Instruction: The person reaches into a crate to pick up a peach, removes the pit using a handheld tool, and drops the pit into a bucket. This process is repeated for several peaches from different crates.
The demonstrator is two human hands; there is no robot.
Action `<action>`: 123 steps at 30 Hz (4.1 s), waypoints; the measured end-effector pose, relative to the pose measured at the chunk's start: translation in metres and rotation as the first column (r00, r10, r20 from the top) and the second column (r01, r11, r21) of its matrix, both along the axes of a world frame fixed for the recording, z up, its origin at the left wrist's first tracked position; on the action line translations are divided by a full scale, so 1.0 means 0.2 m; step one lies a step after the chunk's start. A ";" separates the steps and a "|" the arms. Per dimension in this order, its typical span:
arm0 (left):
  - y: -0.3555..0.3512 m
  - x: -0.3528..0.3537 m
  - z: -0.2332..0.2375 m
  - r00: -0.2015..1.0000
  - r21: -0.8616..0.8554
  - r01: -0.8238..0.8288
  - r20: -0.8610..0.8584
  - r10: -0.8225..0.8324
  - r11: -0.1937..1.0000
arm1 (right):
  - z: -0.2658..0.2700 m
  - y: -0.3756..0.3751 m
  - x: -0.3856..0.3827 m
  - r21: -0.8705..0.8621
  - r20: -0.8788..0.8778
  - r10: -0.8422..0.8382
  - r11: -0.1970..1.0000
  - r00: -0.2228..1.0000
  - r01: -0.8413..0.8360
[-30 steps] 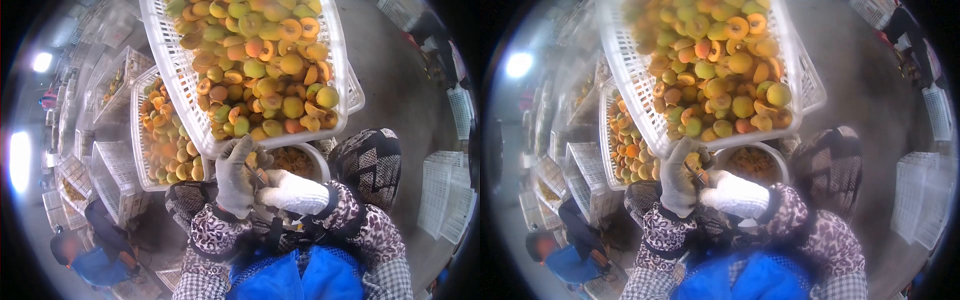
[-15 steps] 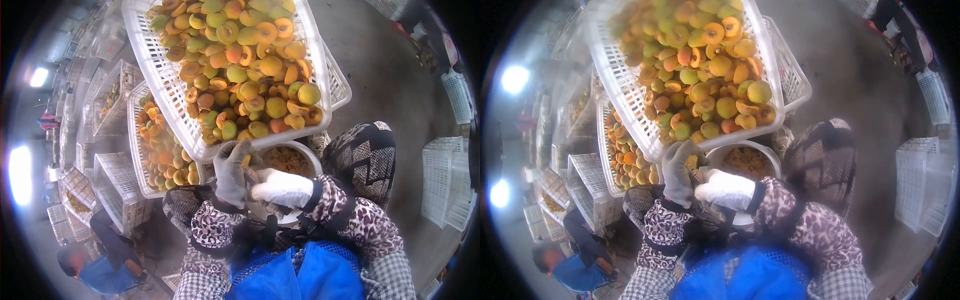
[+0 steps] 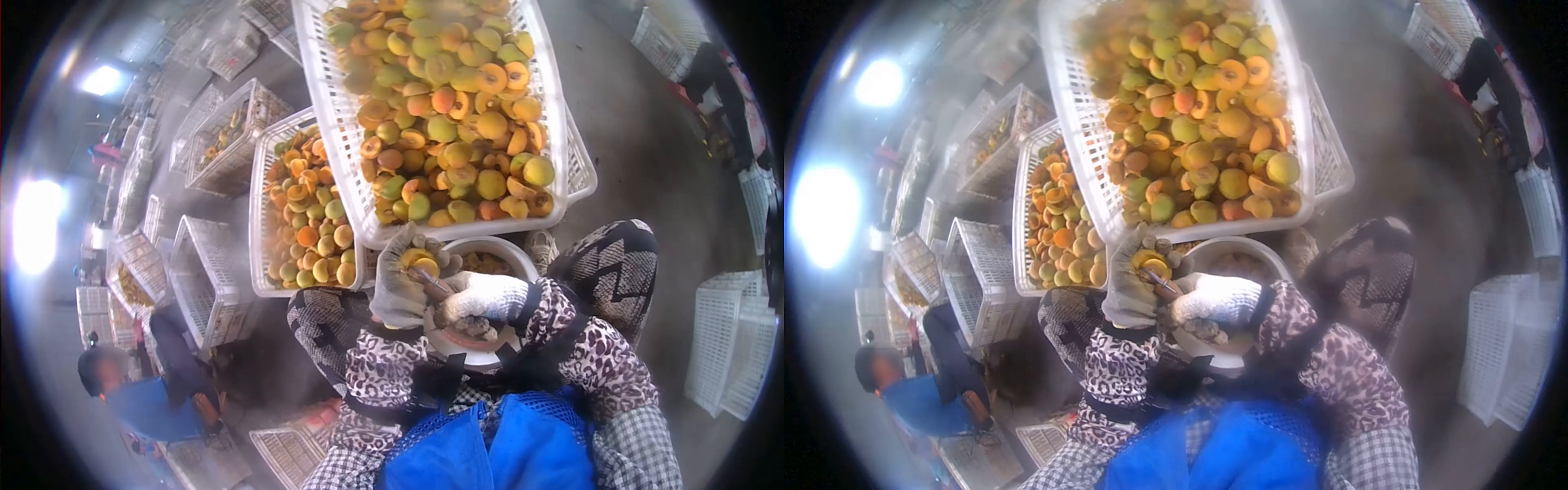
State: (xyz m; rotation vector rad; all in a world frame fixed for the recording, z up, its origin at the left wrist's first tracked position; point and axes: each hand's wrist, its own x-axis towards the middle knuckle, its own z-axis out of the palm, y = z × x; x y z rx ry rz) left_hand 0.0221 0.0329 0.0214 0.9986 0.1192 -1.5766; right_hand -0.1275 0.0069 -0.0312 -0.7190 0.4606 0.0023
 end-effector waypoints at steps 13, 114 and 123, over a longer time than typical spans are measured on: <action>-0.25 0.44 0.04 -0.683 -0.332 -0.149 0.716 0.146 0.932 | -0.09 0.15 -0.38 -0.803 -0.579 -0.253 0.013 0.775 -0.596; -0.10 -0.12 -0.01 0.878 -0.288 0.293 0.459 -0.137 0.912 | 0.27 0.05 -0.05 -0.913 -0.301 -0.579 0.406 0.758 -0.052; -0.06 0.01 -0.13 0.336 -0.076 0.432 0.938 -0.082 0.898 | 0.15 0.05 0.01 -0.910 -0.400 -0.626 0.188 0.669 -0.369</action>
